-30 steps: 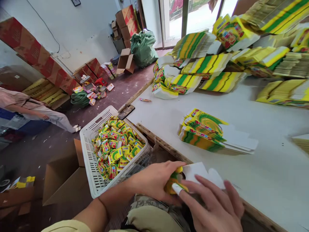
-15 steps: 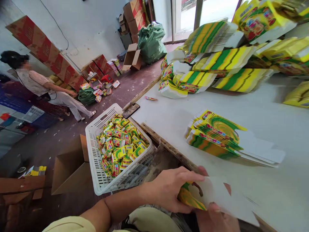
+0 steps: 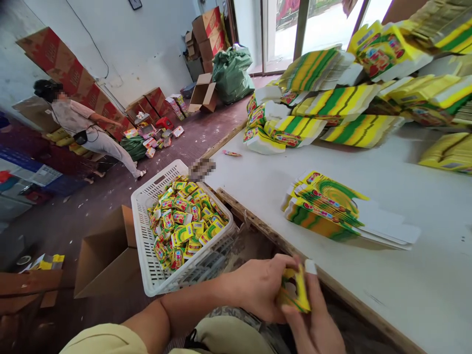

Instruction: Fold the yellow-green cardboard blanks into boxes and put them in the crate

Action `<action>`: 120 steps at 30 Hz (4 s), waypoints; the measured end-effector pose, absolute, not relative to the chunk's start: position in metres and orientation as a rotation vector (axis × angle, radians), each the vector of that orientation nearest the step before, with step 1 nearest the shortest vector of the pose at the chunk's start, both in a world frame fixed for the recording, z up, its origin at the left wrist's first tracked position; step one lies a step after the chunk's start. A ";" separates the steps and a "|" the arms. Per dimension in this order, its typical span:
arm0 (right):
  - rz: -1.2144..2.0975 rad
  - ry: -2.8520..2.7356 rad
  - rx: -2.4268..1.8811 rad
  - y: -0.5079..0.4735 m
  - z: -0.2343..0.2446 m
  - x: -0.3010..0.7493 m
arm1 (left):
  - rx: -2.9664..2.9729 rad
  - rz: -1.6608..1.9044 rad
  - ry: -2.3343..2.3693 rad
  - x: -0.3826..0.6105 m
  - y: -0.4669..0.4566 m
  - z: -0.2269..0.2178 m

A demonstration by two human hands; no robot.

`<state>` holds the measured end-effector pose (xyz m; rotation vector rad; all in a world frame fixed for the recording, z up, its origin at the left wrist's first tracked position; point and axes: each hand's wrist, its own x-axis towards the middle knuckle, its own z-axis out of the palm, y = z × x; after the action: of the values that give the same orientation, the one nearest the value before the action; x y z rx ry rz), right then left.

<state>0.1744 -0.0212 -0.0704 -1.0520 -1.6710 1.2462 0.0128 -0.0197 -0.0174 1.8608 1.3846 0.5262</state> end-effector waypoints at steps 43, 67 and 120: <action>0.394 -1.960 -1.514 0.165 -0.017 0.171 | 1.758 0.293 2.442 -0.191 -0.092 -0.002; 0.839 -1.738 -1.037 0.107 0.002 0.160 | 1.206 1.099 1.060 -0.013 0.005 -0.024; 2.054 -0.913 -0.869 0.009 -0.035 0.169 | 2.026 0.723 1.299 0.008 -0.011 -0.020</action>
<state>0.1689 0.0088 -0.0351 -0.8689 -0.9128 2.0535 0.0082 -0.0108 -0.0201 2.0261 1.2995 0.7234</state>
